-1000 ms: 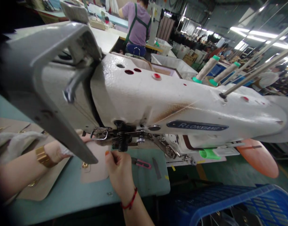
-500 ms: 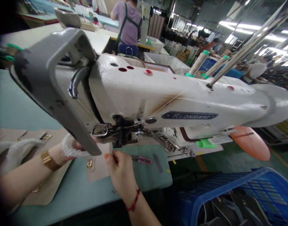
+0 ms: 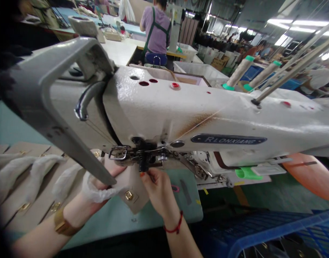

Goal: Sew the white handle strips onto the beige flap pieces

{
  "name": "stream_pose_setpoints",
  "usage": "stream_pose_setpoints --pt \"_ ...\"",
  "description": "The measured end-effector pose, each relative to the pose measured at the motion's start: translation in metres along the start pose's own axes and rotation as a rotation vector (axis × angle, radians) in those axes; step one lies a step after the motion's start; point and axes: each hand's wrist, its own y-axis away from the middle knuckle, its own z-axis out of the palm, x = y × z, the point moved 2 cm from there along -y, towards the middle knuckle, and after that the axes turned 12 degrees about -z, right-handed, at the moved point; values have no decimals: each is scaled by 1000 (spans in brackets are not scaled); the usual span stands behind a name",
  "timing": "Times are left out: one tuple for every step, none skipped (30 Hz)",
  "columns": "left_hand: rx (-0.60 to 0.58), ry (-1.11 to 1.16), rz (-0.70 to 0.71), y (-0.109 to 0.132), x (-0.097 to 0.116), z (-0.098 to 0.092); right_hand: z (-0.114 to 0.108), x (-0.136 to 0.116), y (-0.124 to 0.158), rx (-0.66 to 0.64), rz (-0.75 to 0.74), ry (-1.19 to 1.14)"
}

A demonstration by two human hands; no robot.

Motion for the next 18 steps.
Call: stream_pose_setpoints --pt "3 36 13 -1 -6 0 -3 0 -1 -8 9 -3" --pt "2 68 8 -1 -11 1 -4 0 -3 -18 16 1" --pt "5 92 2 -2 -14 2 -6 -1 -4 -22 21 13" --pt "14 106 0 -2 -16 2 -7 -1 -4 -22 21 29" --pt "27 116 -1 -1 -17 3 -8 -1 -5 -21 17 44" --pt "38 122 -8 0 -17 4 -9 -2 -5 -20 14 57" --pt "47 125 -18 1 -17 4 -10 -2 -6 -20 10 69" --pt "49 124 -22 2 -16 5 -11 -3 -6 -22 5 79" --pt "42 120 -30 2 -16 5 -12 -4 -6 -24 -1 92" --pt "29 117 -45 3 -15 4 -13 -5 -7 -23 -9 108" --pt "10 115 -58 2 -15 4 -14 -6 -7 -19 -21 128" --pt "-8 112 -69 2 -15 3 -15 -7 -8 -15 -35 150" --pt "-21 107 -82 1 -15 2 -16 -9 -9 -16 -51 171" --pt "-27 104 -106 -1 -16 1 -17 -10 -10 -23 -69 189" --pt "-28 103 -129 -2 -17 -1 -18 -12 -11 -36 -88 202" --pt "-26 102 -139 -2 -18 -1 -19 -13 -12 -54 -105 212" --pt "-28 98 -136 -3 -18 -2 -19 -14 -13 -73 -118 218" --pt "-26 95 -124 -2 -19 -2 -19 -14 -13 -86 -128 220"
